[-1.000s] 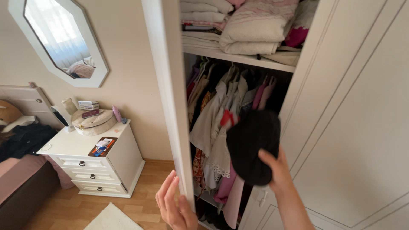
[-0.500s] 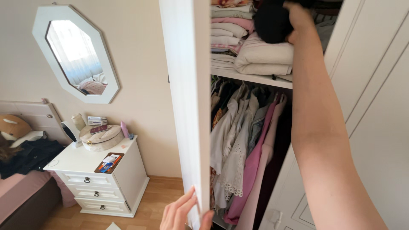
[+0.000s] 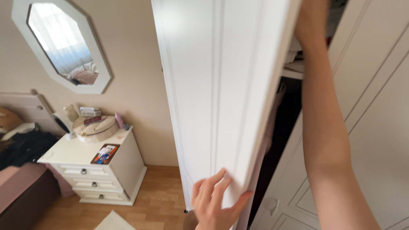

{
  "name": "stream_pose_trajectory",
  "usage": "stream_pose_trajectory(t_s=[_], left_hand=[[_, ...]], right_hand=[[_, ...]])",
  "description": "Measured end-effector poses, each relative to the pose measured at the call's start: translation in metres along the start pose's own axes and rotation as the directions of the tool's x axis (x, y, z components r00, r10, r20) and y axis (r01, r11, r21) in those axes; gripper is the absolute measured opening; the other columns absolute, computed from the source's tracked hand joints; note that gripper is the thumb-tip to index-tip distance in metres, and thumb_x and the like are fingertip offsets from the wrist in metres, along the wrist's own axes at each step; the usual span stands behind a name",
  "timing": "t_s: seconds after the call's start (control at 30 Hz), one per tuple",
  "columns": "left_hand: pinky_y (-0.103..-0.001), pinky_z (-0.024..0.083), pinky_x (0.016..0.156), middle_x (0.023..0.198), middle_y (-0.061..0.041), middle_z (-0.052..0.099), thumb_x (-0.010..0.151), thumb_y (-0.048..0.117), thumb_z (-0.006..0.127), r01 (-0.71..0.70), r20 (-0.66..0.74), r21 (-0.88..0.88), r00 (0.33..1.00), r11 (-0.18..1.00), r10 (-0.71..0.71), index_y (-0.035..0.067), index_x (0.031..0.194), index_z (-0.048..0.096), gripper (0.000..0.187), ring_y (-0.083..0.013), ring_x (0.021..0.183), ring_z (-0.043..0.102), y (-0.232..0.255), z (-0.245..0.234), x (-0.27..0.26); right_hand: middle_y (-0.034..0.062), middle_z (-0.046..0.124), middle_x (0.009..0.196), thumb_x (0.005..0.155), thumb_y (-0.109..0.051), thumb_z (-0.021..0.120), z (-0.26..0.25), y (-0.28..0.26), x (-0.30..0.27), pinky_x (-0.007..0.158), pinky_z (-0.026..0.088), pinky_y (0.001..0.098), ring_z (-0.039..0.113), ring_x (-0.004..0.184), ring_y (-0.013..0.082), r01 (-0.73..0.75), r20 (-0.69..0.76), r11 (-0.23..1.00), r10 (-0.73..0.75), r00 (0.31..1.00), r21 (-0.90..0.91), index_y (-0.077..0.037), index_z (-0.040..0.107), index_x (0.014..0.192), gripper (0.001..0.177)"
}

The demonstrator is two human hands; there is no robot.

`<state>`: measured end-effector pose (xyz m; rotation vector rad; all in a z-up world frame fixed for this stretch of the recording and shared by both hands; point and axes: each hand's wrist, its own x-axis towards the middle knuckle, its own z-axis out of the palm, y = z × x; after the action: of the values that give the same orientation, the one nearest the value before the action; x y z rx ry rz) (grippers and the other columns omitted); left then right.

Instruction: The person tidies a nightstand by putting away clothes and medical items into drawers, then carries a glass to the kitchen sink, washes a plate, and finally puts a black garment away in a closet.

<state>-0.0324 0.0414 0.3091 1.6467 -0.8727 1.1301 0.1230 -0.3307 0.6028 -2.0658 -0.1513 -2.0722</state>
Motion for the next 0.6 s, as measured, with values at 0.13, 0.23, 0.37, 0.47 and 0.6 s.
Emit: stream_pose_trajectory(t_s=[0.13,0.23,0.37,0.47,0.6], left_hand=[[-0.048,0.039,0.101,0.14,-0.017,0.063,0.076,0.04,0.095,-0.033,0.059,-0.017,0.998,0.999,0.034,0.008,0.108,0.065,0.054,-0.0249,0.113,0.064,0.022,0.035,0.018],[-0.051,0.032,0.111,0.154,-0.016,0.051,0.075,0.038,0.092,-0.023,0.108,0.002,0.994,1.0,0.023,0.011,0.118,0.062,0.058,-0.0305,0.137,0.053,0.028,0.068,0.021],[-0.052,0.03,0.12,0.162,-0.01,0.045,0.081,0.035,0.088,-0.005,0.096,0.018,0.995,1.0,0.003,0.016,0.136,0.058,0.066,-0.0264,0.147,0.046,0.029,0.129,0.02],[-0.053,0.024,0.128,0.165,-0.009,0.043,0.088,0.039,0.085,-0.039,0.052,0.085,0.998,0.996,0.034,0.016,0.148,0.054,0.071,-0.0255,0.149,0.044,0.03,0.178,0.018],[-0.05,0.016,0.129,0.172,0.0,0.04,0.1,0.053,0.078,-0.071,0.049,0.303,0.997,0.95,0.059,0.03,0.155,0.054,0.064,-0.0194,0.148,0.044,0.035,0.221,0.023]], right_hand=[[0.0172,0.072,0.094,0.119,-0.041,0.045,-0.112,-0.09,-0.142,0.072,0.061,0.0367,0.073,0.082,0.0269,-0.203,-0.031,0.874,0.241,0.97,0.442,0.006,0.068,0.106,0.054],[0.0173,0.072,0.095,0.122,-0.049,0.04,-0.161,-0.139,-0.234,0.071,0.061,0.0345,0.073,0.083,0.0256,-0.412,0.072,0.766,0.437,0.897,0.493,0.008,0.067,0.108,0.065],[0.0156,0.07,0.107,0.121,-0.03,0.041,-0.178,-0.144,-0.318,0.071,0.057,0.0296,0.069,0.088,0.0218,-0.641,0.149,0.692,0.632,0.76,0.333,0.007,0.062,0.122,0.043],[0.0182,0.065,0.124,0.119,-0.017,0.052,-0.199,-0.14,-0.366,0.07,0.054,0.0263,0.062,0.089,0.0193,-0.617,0.137,0.766,0.602,0.787,0.179,0.008,0.053,0.135,0.031],[0.0222,0.056,0.126,0.117,-0.01,0.053,-0.213,-0.134,-0.395,0.076,0.055,0.0266,0.061,0.104,0.0204,-0.506,0.175,0.861,0.493,0.853,0.043,0.009,0.043,0.137,0.03]])
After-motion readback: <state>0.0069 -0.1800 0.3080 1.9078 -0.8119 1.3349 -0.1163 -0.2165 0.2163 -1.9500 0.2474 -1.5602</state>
